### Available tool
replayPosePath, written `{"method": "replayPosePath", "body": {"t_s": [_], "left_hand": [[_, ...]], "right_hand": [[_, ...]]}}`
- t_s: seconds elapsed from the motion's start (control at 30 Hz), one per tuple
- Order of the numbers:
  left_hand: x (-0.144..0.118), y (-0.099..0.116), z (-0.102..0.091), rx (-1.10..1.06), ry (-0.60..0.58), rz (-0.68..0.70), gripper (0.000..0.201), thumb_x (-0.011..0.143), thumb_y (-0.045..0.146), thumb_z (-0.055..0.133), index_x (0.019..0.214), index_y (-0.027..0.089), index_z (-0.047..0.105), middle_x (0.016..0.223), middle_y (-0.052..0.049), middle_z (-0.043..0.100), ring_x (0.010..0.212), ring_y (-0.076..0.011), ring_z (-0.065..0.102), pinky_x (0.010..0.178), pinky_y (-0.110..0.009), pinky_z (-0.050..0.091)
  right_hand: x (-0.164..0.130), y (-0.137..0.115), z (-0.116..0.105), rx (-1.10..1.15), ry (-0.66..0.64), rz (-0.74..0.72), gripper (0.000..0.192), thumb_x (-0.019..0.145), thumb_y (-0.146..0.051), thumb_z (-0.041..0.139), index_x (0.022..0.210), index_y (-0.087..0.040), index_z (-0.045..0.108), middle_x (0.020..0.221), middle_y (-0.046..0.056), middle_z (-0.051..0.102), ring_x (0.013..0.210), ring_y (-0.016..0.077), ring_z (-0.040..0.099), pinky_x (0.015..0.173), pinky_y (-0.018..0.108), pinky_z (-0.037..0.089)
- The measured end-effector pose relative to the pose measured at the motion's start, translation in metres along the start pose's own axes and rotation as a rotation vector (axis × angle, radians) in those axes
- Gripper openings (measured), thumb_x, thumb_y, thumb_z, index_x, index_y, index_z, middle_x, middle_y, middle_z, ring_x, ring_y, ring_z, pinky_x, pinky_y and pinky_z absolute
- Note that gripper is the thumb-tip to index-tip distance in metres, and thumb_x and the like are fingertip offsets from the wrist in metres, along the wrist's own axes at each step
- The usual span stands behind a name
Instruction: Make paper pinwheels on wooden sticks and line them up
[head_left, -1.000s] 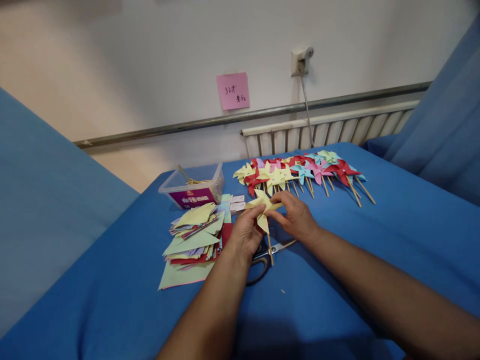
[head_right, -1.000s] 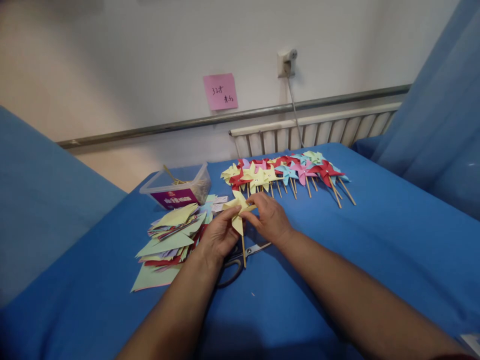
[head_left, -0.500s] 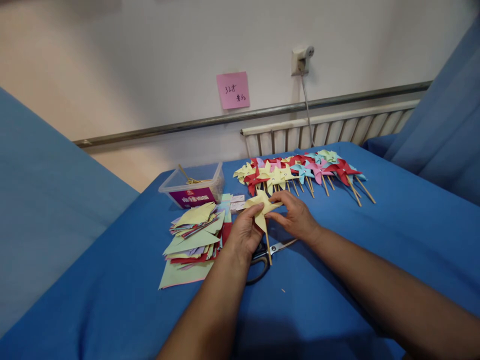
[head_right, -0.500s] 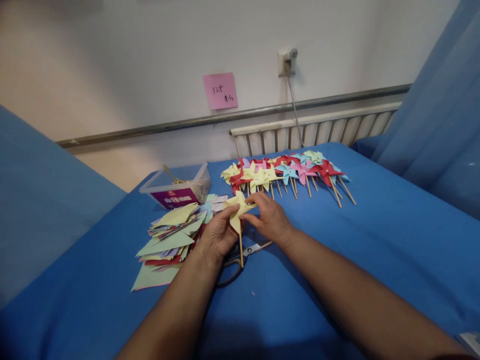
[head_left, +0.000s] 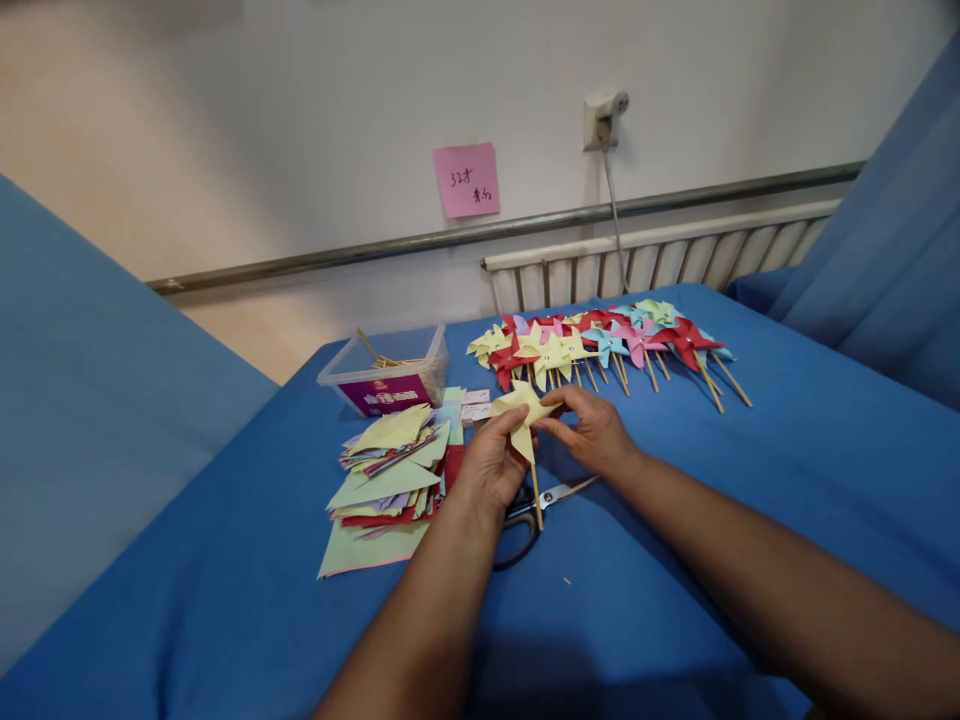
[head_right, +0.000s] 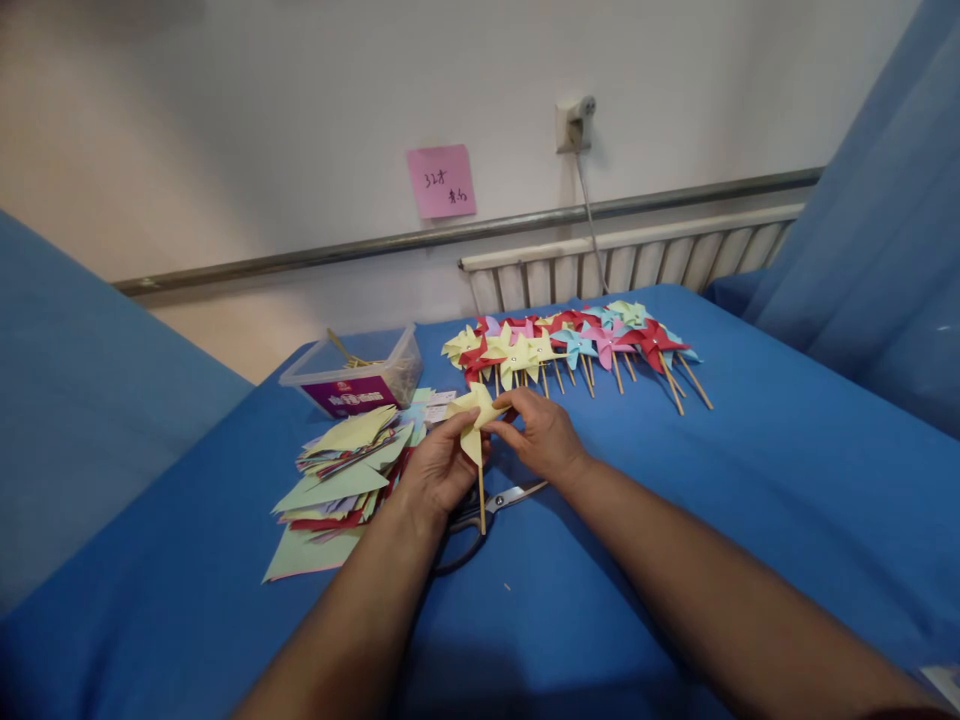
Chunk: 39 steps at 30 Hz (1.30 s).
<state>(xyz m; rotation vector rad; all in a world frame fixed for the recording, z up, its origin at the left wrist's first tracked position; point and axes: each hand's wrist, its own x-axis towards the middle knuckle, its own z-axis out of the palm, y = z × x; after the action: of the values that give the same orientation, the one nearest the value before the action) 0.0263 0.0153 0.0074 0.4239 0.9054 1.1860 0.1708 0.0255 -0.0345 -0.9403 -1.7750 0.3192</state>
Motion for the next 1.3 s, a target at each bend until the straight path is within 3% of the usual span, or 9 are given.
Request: {"method": "replayPosePath", "body": {"t_s": [0.2,0.6,0.73,0.97,1.13,1.3], "left_hand": [[0.001,0.001,-0.002,0.018,-0.012,-0.023,0.016,0.073,0.006,0.067,0.088,0.010,0.065,0.065,-0.003,0.066,0.047,-0.0105,0.058,0.046,-0.021,0.047],[-0.001,0.001,0.002,-0.026,-0.016,-0.009,0.018,0.073,0.002,0.063,0.089,0.010,0.065,0.068,-0.003,0.068,0.051,-0.0107,0.060,0.050,-0.020,0.049],[0.000,0.003,0.001,-0.017,0.009,-0.012,0.016,0.072,0.004,0.064,0.087,0.010,0.065,0.065,-0.002,0.067,0.047,-0.0105,0.058,0.046,-0.020,0.047],[0.004,0.001,-0.003,-0.034,0.003,0.022,0.016,0.071,0.004,0.066,0.085,0.010,0.065,0.068,-0.003,0.068,0.051,-0.0116,0.060,0.050,-0.021,0.049],[0.010,-0.004,-0.008,-0.005,-0.075,0.018,0.021,0.070,0.007,0.068,0.091,0.009,0.065,0.075,-0.007,0.071,0.059,-0.0146,0.065,0.059,-0.024,0.052],[0.013,-0.007,-0.012,0.032,-0.081,0.037,0.022,0.070,0.009,0.069,0.091,0.010,0.065,0.075,-0.007,0.070,0.059,-0.0150,0.065,0.059,-0.025,0.052]], "right_hand": [[0.003,-0.002,-0.001,0.091,0.053,-0.076,0.007,0.082,-0.023,0.065,0.088,-0.022,0.061,0.099,0.007,0.062,0.093,0.0201,0.061,0.081,0.036,0.052],[-0.001,-0.003,0.005,0.222,0.063,0.073,0.003,0.082,-0.021,0.061,0.085,-0.021,0.060,0.096,0.006,0.062,0.087,0.0181,0.061,0.072,0.032,0.052],[-0.001,-0.001,0.009,0.371,0.073,0.252,0.019,0.078,-0.030,0.067,0.092,-0.021,0.058,0.087,0.003,0.064,0.075,0.0160,0.062,0.069,0.031,0.051],[0.003,-0.005,0.013,0.765,0.076,0.562,0.035,0.061,-0.042,0.080,0.080,-0.020,0.060,0.069,-0.002,0.063,0.062,0.0130,0.059,0.060,0.027,0.050],[0.000,-0.007,0.014,0.895,0.041,0.686,0.033,0.064,-0.043,0.079,0.076,-0.018,0.063,0.065,-0.002,0.064,0.054,0.0085,0.055,0.054,0.023,0.044],[-0.002,-0.008,0.012,0.980,-0.033,0.762,0.033,0.066,-0.043,0.079,0.078,-0.017,0.063,0.067,-0.002,0.062,0.054,0.0081,0.054,0.049,0.020,0.040]]}}
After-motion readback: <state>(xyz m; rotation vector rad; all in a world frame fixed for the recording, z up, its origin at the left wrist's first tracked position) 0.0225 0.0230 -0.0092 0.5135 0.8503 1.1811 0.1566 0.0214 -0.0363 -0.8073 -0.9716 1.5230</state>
